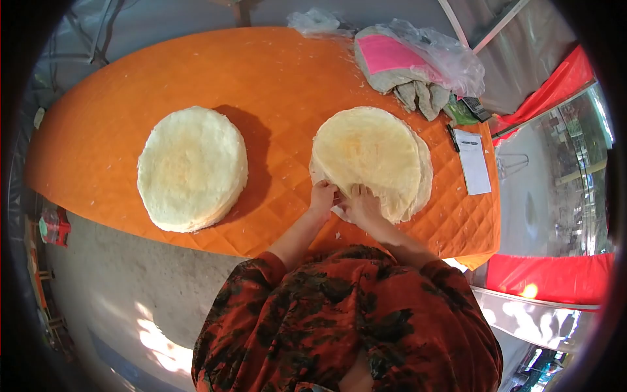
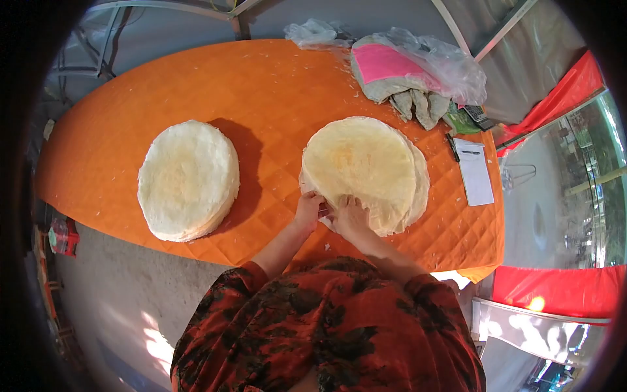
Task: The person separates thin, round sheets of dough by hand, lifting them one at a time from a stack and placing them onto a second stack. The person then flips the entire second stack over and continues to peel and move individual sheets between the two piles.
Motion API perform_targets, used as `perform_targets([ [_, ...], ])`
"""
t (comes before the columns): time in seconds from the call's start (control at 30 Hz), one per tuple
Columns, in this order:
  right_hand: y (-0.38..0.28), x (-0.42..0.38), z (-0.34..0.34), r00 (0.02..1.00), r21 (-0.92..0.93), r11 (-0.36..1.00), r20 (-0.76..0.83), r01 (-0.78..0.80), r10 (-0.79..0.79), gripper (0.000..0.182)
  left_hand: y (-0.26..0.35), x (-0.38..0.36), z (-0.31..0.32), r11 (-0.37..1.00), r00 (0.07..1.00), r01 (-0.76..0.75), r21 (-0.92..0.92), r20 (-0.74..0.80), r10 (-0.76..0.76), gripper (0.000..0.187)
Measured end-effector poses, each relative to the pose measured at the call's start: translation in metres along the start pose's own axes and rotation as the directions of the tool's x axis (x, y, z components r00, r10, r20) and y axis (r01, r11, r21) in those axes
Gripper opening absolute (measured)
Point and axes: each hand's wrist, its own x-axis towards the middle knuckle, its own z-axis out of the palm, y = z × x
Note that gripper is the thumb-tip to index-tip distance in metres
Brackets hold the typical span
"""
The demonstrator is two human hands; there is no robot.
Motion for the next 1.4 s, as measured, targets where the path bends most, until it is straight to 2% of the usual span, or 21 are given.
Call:
perform_targets([
  [0.1, 0.014, -0.002, 0.02, 0.996, 0.088, 0.995, -0.088, 0.037, -0.029, 0.044, 0.004, -0.002, -0.003, 0.998, 0.995, 0.055, -0.044, 0.085, -0.051, 0.014],
  [0.17, 0.05, 0.032, 0.02, 0.97, 0.127, 0.976, 0.19, -0.179, 0.154, 0.03, 0.001, 0.0, -0.007, 0.997, 0.992, 0.074, -0.035, 0.107, -0.07, 0.023],
  [0.2, 0.067, 0.057, 0.002, 0.937, 0.147, 0.934, 0.184, -0.326, 0.298, 0.017, -0.006, 0.006, -0.014, 0.997, 0.994, 0.071, 0.001, 0.085, -0.071, 0.027],
  [0.27, 0.153, 0.124, -0.02, 0.985, 0.18, 0.976, -0.102, -0.121, 0.141, 0.018, -0.011, 0.009, -0.019, 0.994, 0.996, 0.063, 0.088, 0.065, -0.069, 0.033],
  [0.3, 0.12, 0.117, -0.146, 0.982, 0.061, 0.98, 0.025, -0.188, 0.187, 0.018, -0.012, 0.01, -0.018, 0.989, 0.995, 0.057, 0.134, 0.071, -0.067, 0.036],
  [0.33, 0.133, 0.128, -0.183, 0.97, 0.03, 0.973, -0.068, -0.23, 0.231, 0.017, -0.013, 0.01, -0.016, 0.983, 0.995, 0.051, 0.177, 0.077, -0.065, 0.038],
  [0.37, 0.136, 0.124, -0.219, 0.959, 0.008, 0.993, -0.257, -0.118, 0.116, 0.016, -0.014, 0.01, -0.014, 0.981, 0.996, 0.041, 0.19, 0.068, -0.054, 0.04],
  [0.43, 0.121, 0.106, -0.266, 0.931, -0.09, 0.993, -0.364, -0.082, 0.044, 0.018, -0.016, 0.012, -0.012, 0.977, 0.998, 0.014, 0.212, 0.055, -0.026, 0.043],
  [0.47, 0.112, 0.096, -0.273, 0.912, -0.143, 0.988, -0.409, -0.065, 0.001, 0.019, -0.02, 0.012, -0.011, 0.92, 0.982, -0.163, 0.355, -0.036, 0.187, 0.041],
  [0.53, 0.09, 0.074, -0.254, 0.961, -0.202, 0.963, -0.245, -0.179, 0.127, 0.028, -0.028, 0.012, -0.008, 0.656, 0.789, -0.405, 0.637, -0.119, 0.603, 0.038],
  [0.63, 0.076, 0.046, -0.147, 0.968, -0.056, 0.992, -0.233, -0.111, 0.096, 0.04, -0.006, 0.005, -0.025, 0.122, 0.357, -0.279, 0.953, -0.014, 0.934, 0.039],
  [0.67, 0.063, 0.037, -0.115, 0.984, -0.022, 0.99, -0.116, -0.142, 0.138, 0.041, -0.005, 0.003, -0.029, 0.299, 0.525, -0.297, 0.907, -0.106, 0.844, 0.038],
  [0.7, 0.066, 0.031, -0.06, 0.971, -0.011, 1.0, -0.239, -0.008, 0.005, 0.02, -0.002, 0.003, -0.031, 0.468, 0.675, -0.284, 0.837, -0.172, 0.718, 0.037],
  [0.73, 0.058, 0.025, -0.035, 0.989, -0.009, 1.0, -0.147, 0.009, -0.01, 0.018, 0.0, 0.003, -0.033, 0.62, 0.801, -0.241, 0.747, -0.207, 0.561, 0.035],
  [0.83, 0.033, 0.014, -0.01, 1.0, 0.047, 0.999, 0.005, 0.018, -0.018, 0.016, -0.011, 0.01, -0.033, 0.912, 0.956, -0.085, 0.401, -0.225, 0.188, 0.029],
  [1.03, 0.015, 0.012, -0.017, 0.998, 0.052, 0.997, 0.016, 0.054, -0.055, 0.016, -0.013, 0.002, -0.025, 0.959, 0.978, -0.127, 0.255, -0.131, 0.165, 0.019],
  [1.13, -0.009, -0.004, -0.005, 0.992, 0.118, 0.991, -0.115, 0.062, -0.048, 0.023, -0.011, 0.009, -0.024, 0.979, 0.993, -0.098, 0.178, -0.04, 0.107, 0.018],
  [1.23, -0.013, -0.011, -0.007, 0.992, 0.216, 0.976, -0.126, 0.012, 0.016, 0.041, 0.005, 0.001, -0.013, 0.998, 0.993, -0.07, 0.0, 0.094, 0.069, 0.019],
  [1.3, 0.003, 0.009, -0.018, 0.988, 0.312, 0.938, 0.082, -0.152, 0.133, 0.041, 0.005, -0.002, -0.008, 0.994, 0.988, -0.036, -0.102, 0.148, 0.051, 0.021],
  [1.37, 0.05, 0.054, -0.021, 0.936, 0.335, 0.884, 0.245, -0.325, 0.252, 0.023, -0.001, 0.005, -0.007, 0.987, 0.988, -0.012, -0.162, 0.151, 0.037, 0.025],
  [1.4, 0.104, 0.09, -0.003, 0.977, 0.369, 0.908, 0.151, -0.198, 0.151, 0.027, -0.002, 0.003, -0.005, 0.998, 0.986, 0.005, -0.07, 0.164, 0.007, 0.031],
])
